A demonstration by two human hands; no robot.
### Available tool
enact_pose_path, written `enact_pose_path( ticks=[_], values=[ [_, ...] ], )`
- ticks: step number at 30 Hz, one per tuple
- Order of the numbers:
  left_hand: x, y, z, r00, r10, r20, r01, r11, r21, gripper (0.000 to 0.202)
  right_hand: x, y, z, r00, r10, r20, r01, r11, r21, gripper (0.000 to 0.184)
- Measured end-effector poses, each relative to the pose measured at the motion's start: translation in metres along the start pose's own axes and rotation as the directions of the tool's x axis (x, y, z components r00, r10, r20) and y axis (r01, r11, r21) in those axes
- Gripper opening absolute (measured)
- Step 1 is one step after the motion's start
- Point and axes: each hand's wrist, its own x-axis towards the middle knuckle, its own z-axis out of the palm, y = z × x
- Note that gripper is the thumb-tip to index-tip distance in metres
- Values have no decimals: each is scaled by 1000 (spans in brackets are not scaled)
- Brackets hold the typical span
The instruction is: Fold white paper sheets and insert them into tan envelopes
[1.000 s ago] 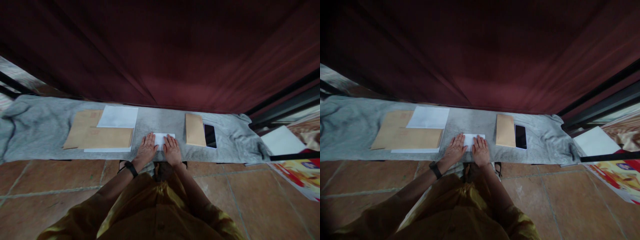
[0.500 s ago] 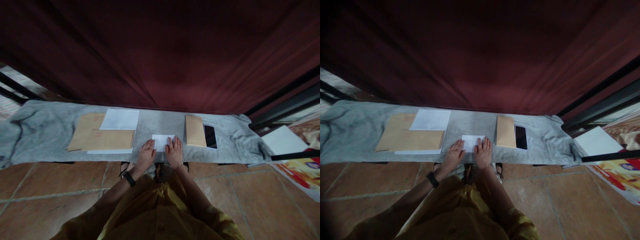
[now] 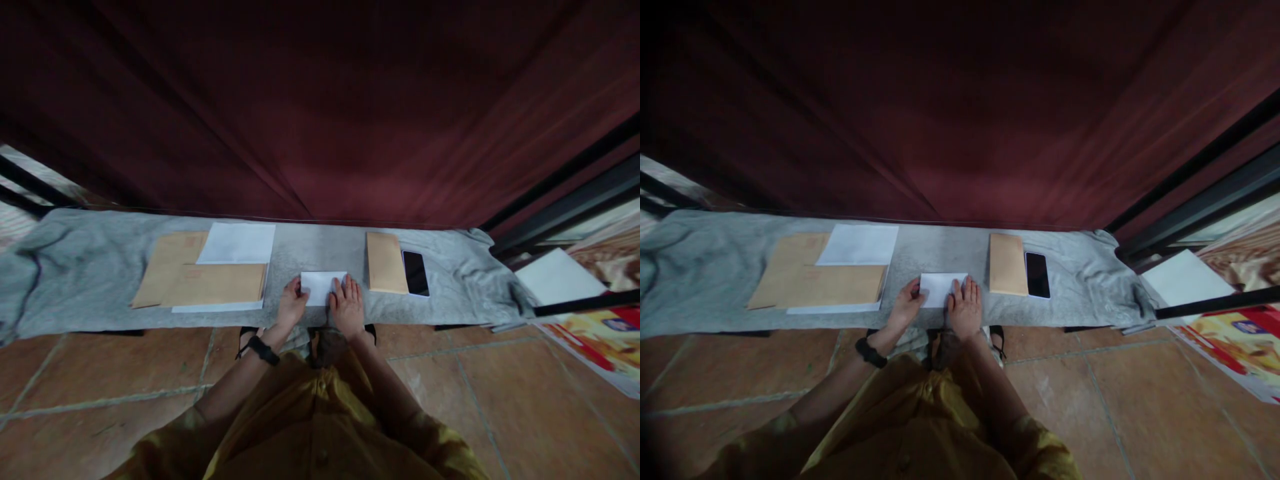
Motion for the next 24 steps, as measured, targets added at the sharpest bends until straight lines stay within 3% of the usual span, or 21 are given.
enact_pose_path(
  ticks=[4, 8, 10, 13, 15, 18, 24],
  values=[
    [-4, 4, -1, 991, -115, 62, 116, 993, -4, 59, -1, 3, 2, 1000, -12, -18, 12, 1000, 17, 49],
    [-14, 11, -2, 976, -156, 151, 167, 984, -65, 68, -4, 6, 2, 999, -35, -24, 35, 999, 26, 48],
    [-17, 15, -4, 980, -120, 157, 124, 992, -19, 64, -5, 8, 2, 998, -52, -21, 52, 998, 31, 47],
    [-22, 20, -6, 988, 64, 144, -91, 977, 192, 51, -7, 10, 0, 997, -81, -15, 82, 996, 36, 47],
    [-26, 23, -8, 970, 182, 161, -229, 906, 356, 46, -8, 11, -2, 995, -100, -12, 100, 994, 36, 47],
    [-34, 27, -9, 941, 249, 228, -336, 764, 550, 46, -8, 12, -4, 993, -117, -3, 117, 993, 34, 48],
    [-44, 32, -11, 871, 342, 354, -485, 479, 731, 54, -9, 13, -2, 992, -129, -6, 129, 991, 29, 48]
  ],
)
